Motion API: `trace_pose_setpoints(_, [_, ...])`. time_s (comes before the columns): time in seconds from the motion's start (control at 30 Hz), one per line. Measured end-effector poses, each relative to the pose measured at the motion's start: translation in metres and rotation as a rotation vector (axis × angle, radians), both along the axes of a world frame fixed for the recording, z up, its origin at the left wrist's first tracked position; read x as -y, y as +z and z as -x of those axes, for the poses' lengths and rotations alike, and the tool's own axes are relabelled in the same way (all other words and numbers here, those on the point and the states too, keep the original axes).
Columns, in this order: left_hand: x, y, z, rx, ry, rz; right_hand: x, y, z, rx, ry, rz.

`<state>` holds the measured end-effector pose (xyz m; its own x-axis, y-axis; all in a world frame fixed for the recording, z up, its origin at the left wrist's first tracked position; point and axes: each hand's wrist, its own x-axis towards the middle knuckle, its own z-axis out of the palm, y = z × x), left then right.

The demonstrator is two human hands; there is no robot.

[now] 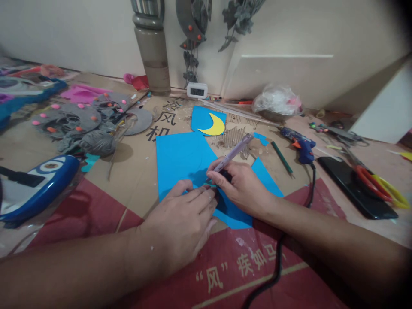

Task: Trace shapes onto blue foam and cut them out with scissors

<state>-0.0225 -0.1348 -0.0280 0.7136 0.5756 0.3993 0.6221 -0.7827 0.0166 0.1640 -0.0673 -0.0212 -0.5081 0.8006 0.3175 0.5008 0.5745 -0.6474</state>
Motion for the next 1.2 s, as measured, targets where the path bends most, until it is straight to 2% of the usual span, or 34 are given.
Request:
trace_pose_setpoints(0.6, [0.000, 0.000, 0.000, 0.003, 0.001, 0.021, 0.000, -0.002, 0.001, -0.032, 0.038, 0.035])
trace_pose_setpoints(0.83, [0.002, 0.000, 0.000, -0.006, 0.018, -0.006, -0.003, -0.006, -0.004, -0.349, -0.050, 0.108])
trace_pose_setpoints(0.9, [0.002, 0.001, 0.000, -0.008, 0.023, -0.007, -0.003, -0.007, -0.005, -0.382, -0.051, 0.096])
trace_pose_setpoints(1.2, [-0.001, 0.004, 0.002, -0.046, 0.008, 0.021, 0.014, -0.004, -0.020, -0.212, -0.004, 0.045])
